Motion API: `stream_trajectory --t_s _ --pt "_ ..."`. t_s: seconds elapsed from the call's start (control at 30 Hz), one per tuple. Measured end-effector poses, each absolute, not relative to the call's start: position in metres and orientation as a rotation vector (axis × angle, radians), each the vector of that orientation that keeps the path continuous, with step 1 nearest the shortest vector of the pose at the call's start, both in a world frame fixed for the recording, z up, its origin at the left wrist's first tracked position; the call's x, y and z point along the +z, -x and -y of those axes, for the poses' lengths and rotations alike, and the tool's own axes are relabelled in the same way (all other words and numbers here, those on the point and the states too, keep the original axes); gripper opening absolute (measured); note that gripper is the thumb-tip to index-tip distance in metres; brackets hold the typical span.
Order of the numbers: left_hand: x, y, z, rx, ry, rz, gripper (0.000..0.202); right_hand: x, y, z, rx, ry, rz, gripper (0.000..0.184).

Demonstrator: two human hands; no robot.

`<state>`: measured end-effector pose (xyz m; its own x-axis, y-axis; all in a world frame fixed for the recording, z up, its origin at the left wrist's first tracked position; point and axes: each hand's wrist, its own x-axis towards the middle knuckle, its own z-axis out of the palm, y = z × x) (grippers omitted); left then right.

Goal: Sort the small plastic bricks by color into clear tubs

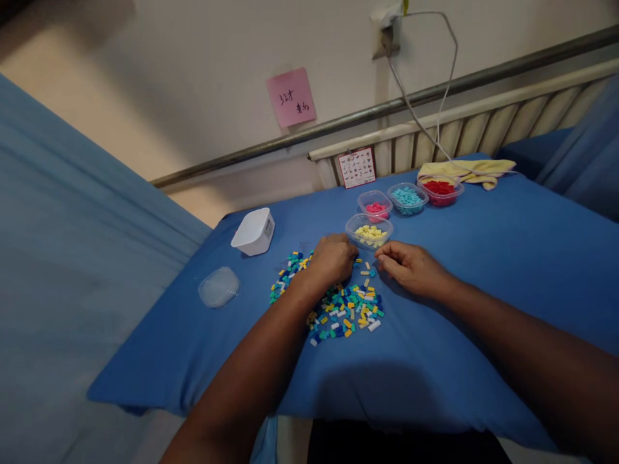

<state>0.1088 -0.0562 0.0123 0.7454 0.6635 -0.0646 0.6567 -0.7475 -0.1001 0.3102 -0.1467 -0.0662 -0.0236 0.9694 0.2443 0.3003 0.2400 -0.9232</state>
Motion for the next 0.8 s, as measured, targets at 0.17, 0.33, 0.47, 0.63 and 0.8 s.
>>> stream_trajectory --t_s 0.17,0.33,0.47,0.63,0.8 --pt "0.016 -0.103 0.073 -0.008 2.890 1.160 0.026 -0.063 -0.311 0.153 0.748 1.260 1.593 0.021" --pt "0.014 -0.093 0.113 -0.448 3.119 1.277 0.022 -0.060 -0.299 0.166 0.858 1.227 1.550 0.027" --pt "0.005 -0.084 0.138 -0.883 3.327 1.230 0.017 -0.058 -0.287 0.176 1.029 1.210 1.518 0.035" --pt "-0.008 -0.079 0.145 -1.481 3.296 1.426 0.019 -0.053 -0.284 0.183 1.176 1.176 1.363 0.037" --pt "-0.023 -0.080 0.142 -1.827 3.354 1.709 0.017 -0.045 -0.281 0.187 1.275 1.166 1.205 0.044"
